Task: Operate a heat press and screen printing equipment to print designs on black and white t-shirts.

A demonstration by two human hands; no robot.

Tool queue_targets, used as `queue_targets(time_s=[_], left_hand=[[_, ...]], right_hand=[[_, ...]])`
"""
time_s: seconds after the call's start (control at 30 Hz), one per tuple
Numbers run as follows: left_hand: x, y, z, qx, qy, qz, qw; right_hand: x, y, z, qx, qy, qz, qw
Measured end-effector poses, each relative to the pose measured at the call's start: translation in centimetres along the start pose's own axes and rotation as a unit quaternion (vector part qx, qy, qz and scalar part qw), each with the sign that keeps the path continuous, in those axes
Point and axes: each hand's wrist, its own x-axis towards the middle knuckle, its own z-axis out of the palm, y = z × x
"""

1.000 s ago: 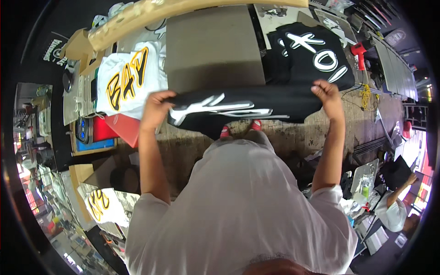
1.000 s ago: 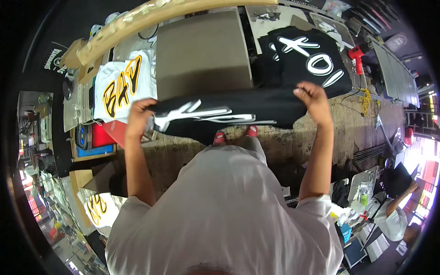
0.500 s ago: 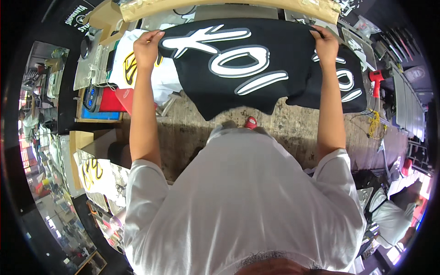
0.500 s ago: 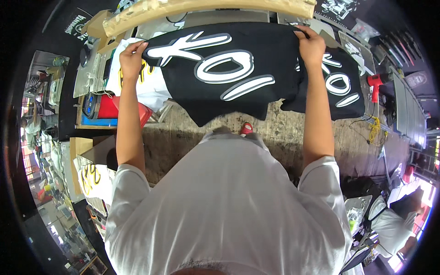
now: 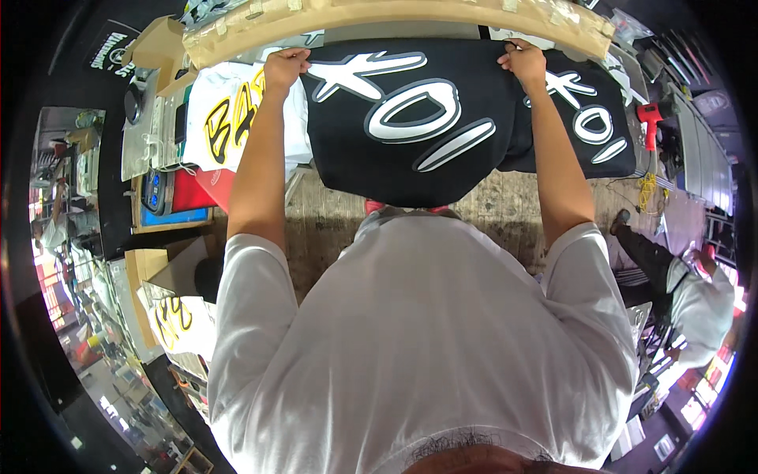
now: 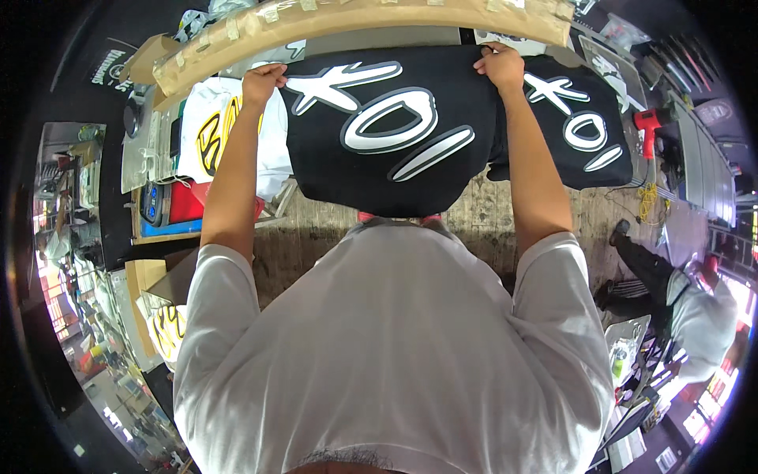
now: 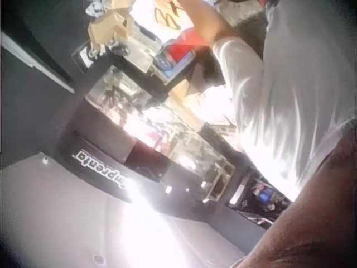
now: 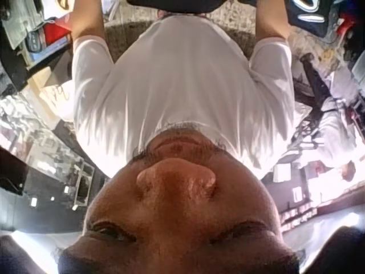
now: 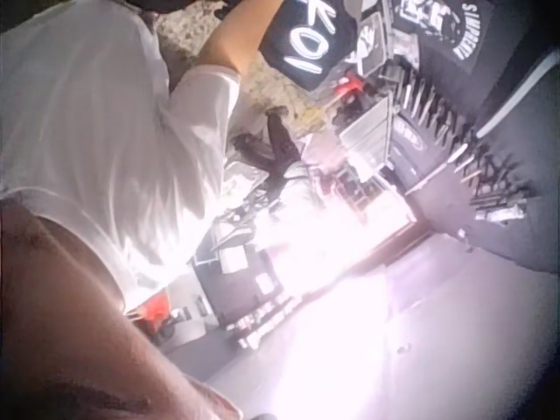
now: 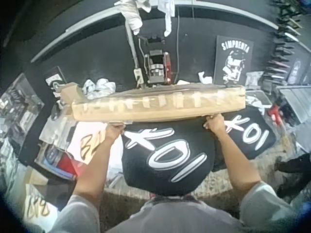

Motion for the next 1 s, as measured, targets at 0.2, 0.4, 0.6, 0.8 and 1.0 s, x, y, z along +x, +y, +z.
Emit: queue_targets(time_s=[0.2, 0.4, 0.6, 0.8, 1.0], left_hand=[[1.5, -2.1, 0.9, -0.066, -0.072, 0.019, 0.995], [0.8, -4.3, 0.7, -0.061, -0.095, 0.022, 0.993], [-1.4, -3.0, 0.7, -0.069, -0.046, 0.06, 0.995], [-6.2, -1.4, -1.0, 0.007, 0.043, 0.146, 0.988], [-19.5, 14.1, 5.2, 0.084, -0.13, 0.343, 0.926]], right_hand=[[-0.3, 0.6, 1.4, 0.174, 0.004, 0.041, 0.984], [-0.6, 1.9, 2.4, 0.205, -0.011, 0.025, 0.978], [-1.8, 1.5, 1.8, 0.243, 0.02, 0.028, 0.969], [-7.1, -1.9, -2.5, 0.291, -0.032, -0.018, 0.956], [-19.0, -9.3, -5.2, 0.283, -0.269, -0.074, 0.918]])
